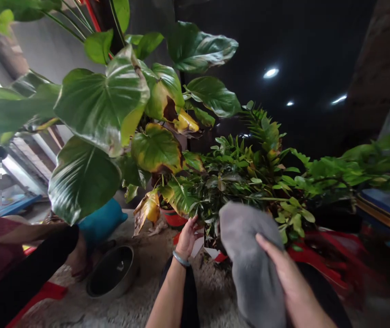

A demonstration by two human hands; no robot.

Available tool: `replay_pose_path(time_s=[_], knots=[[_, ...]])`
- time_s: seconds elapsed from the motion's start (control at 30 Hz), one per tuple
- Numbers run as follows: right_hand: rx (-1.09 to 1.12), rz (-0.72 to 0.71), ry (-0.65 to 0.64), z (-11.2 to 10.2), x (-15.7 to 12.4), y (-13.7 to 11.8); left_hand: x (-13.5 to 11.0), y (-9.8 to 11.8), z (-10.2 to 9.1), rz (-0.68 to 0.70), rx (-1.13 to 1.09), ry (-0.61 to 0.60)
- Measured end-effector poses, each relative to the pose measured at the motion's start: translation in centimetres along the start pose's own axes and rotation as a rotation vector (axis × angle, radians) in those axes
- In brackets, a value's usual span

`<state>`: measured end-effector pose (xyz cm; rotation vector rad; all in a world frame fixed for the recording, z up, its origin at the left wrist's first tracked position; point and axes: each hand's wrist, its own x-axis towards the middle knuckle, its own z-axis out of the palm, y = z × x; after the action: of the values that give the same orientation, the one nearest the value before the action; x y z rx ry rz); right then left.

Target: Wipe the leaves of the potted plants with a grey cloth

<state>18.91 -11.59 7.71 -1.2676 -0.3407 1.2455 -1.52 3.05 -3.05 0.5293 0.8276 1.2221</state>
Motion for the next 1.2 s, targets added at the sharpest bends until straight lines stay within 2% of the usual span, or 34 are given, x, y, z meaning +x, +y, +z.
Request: replay_pose_path(time_s=[0.03,0.07,0.13,0.17,0.23,0.37,0.43,0.5,0.6,0.67,0.7,0.73,0.8,0.87,0.93,0.97,1.03,1.1,1.2], knots=[[0.057,-0.022,0.065,0.5,0.4,-2.1,0.0,0.1,0.0,-0.017,-0.039,-0.038],[0.124,-0.139,0.111,1.2,1.1,-4.1,-0.1,0.2,0.0,-0.030,-0.065,-0.060],[0.209,-0.229,0.122,2.7,2.8,-6.8,-0.1,0.3,0.0,-0.042,-0.095,-0.075],[0.224,-0.219,0.098,3.2,3.5,-7.2,-0.1,0.3,-0.1,-0.047,-0.102,-0.076],[0.192,-0.074,0.034,3.5,4.2,-6.0,-0.1,0.3,-0.2,-0.055,-0.104,-0.080],[0.111,0.304,0.035,1.5,2.2,-0.1,-0.2,0.4,-0.4,-0.064,-0.092,-0.095],[0.113,0.361,0.047,0.6,0.9,0.7,-0.2,0.5,-0.6,-0.062,-0.087,-0.093],[0.131,0.257,0.074,0.6,0.4,-1.1,-0.1,0.5,-0.6,-0.060,-0.086,-0.090],[0.242,-0.045,0.139,2.7,1.9,-6.4,-0.2,0.5,-0.4,-0.055,-0.092,-0.078],[0.305,-0.099,0.099,4.5,3.4,-8.8,-0.4,0.5,0.0,-0.054,-0.101,-0.067],[0.312,-0.065,0.073,5.1,4.0,-9.2,-0.6,0.5,0.1,-0.055,-0.105,-0.064],[0.299,0.000,0.049,5.5,4.3,-8.8,-0.7,0.6,0.2,-0.055,-0.109,-0.065],[0.234,0.176,0.031,5.3,4.0,-6.3,-0.8,0.7,0.4,-0.049,-0.114,-0.065],[0.149,0.359,0.033,4.2,2.4,-2.7,-0.9,0.8,0.4,-0.040,-0.113,-0.055],[0.104,0.474,0.020,3.0,0.3,0.1,-0.9,0.9,0.2,-0.041,-0.106,-0.040],[0.101,0.512,-0.003,2.6,-0.7,0.6,-0.9,0.9,0.2,-0.044,-0.100,-0.039],[0.131,0.537,-0.048,2.5,-1.9,-0.2,-0.9,0.9,0.1,-0.043,-0.094,-0.052],[0.199,0.417,-0.012,3.0,-1.6,-2.9,-1.0,1.0,0.2,-0.035,-0.098,-0.058],[0.328,0.044,0.120,3.8,1.2,-7.2,-1.1,1.0,0.3,-0.042,-0.106,-0.055]])
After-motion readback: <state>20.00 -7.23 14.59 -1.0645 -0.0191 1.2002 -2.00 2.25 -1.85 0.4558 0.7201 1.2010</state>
